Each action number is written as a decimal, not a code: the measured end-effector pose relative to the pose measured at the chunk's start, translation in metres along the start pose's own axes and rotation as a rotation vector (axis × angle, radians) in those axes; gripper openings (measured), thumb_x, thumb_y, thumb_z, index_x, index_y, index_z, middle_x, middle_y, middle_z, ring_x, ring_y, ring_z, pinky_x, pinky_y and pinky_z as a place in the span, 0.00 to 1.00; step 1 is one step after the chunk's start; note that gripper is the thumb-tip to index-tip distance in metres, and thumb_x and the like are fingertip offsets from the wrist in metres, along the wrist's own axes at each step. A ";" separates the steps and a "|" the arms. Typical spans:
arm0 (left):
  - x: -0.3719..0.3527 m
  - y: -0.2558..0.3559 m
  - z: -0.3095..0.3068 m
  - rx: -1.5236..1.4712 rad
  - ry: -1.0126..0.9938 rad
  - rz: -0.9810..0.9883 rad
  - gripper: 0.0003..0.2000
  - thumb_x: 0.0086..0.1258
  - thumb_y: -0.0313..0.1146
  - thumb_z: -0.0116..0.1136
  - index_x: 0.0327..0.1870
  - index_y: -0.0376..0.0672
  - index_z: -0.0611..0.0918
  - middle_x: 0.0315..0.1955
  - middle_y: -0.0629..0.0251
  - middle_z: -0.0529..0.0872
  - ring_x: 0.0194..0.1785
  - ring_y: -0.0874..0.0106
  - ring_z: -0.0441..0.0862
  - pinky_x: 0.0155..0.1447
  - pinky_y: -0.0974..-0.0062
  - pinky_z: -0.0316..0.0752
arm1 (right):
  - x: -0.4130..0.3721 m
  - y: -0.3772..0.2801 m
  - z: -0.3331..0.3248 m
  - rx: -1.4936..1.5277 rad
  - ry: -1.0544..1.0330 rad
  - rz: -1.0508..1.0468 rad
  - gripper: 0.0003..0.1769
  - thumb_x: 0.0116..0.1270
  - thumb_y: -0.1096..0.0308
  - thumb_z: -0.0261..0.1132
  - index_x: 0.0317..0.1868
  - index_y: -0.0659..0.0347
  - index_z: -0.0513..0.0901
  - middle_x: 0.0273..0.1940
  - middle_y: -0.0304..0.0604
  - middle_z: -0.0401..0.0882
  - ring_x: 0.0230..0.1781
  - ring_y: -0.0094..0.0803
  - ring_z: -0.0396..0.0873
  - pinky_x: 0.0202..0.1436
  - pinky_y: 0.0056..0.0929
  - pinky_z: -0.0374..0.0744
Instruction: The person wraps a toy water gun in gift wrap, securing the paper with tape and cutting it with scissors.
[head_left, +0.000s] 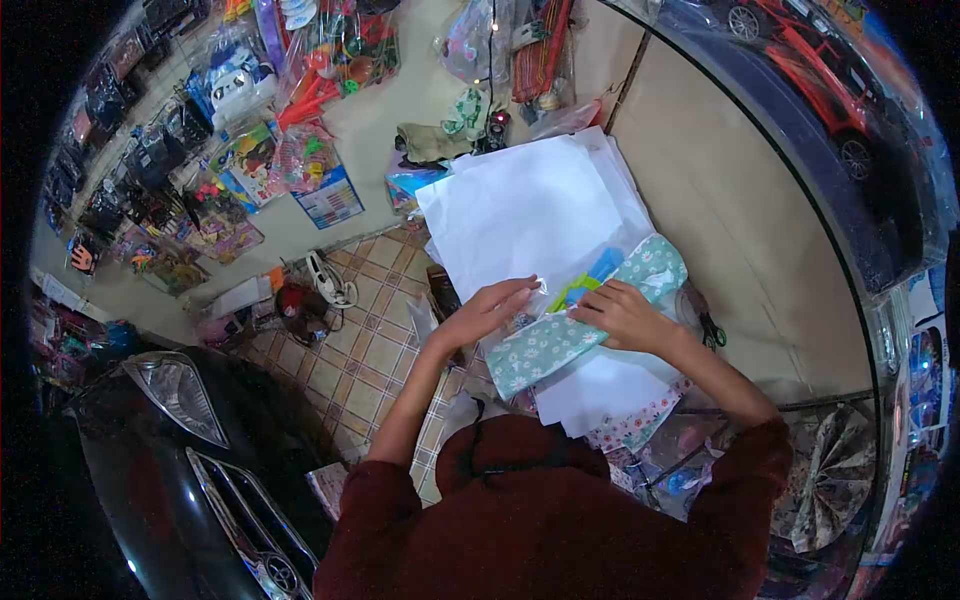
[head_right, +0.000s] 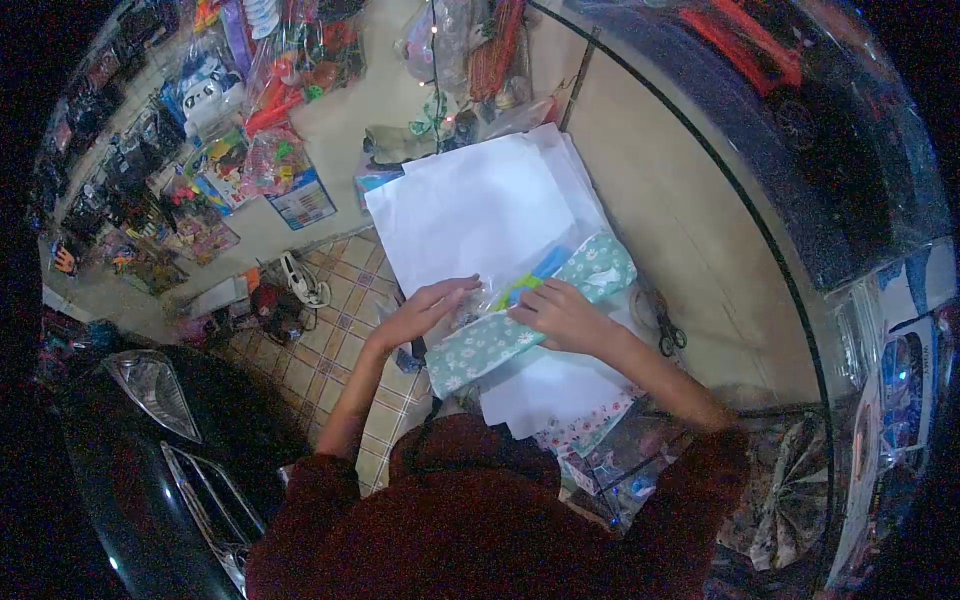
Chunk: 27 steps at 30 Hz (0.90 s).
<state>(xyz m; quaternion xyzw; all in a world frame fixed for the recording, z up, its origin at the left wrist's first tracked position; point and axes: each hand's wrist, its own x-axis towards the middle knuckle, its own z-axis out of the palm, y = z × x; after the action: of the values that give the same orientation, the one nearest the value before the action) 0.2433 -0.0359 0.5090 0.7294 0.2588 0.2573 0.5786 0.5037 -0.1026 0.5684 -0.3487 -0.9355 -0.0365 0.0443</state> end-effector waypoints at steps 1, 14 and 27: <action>0.004 -0.006 0.001 -0.015 -0.016 -0.042 0.24 0.77 0.46 0.46 0.62 0.34 0.74 0.59 0.51 0.77 0.62 0.64 0.74 0.66 0.71 0.66 | -0.001 0.000 0.001 0.001 0.013 0.000 0.21 0.46 0.70 0.68 0.45 0.54 0.82 0.40 0.40 0.80 0.41 0.38 0.80 0.50 0.37 0.77; 0.001 -0.029 0.005 -0.189 -0.119 -0.194 0.35 0.77 0.58 0.30 0.66 0.32 0.69 0.59 0.51 0.78 0.65 0.65 0.72 0.70 0.71 0.60 | 0.000 0.000 -0.018 0.129 -0.051 0.066 0.21 0.44 0.68 0.69 0.44 0.54 0.83 0.40 0.40 0.81 0.41 0.41 0.81 0.50 0.39 0.77; -0.003 -0.046 0.004 -0.567 -0.180 -0.348 0.44 0.69 0.71 0.20 0.71 0.40 0.63 0.60 0.48 0.74 0.65 0.64 0.72 0.69 0.67 0.61 | 0.047 0.029 -0.053 0.314 -0.319 0.099 0.20 0.43 0.62 0.72 0.41 0.54 0.84 0.37 0.39 0.82 0.40 0.41 0.80 0.46 0.38 0.75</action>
<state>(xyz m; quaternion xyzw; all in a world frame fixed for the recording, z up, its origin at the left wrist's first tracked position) 0.2402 -0.0311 0.4636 0.5041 0.2456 0.1511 0.8141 0.4900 -0.0552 0.6275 -0.3844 -0.9066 0.1674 -0.0487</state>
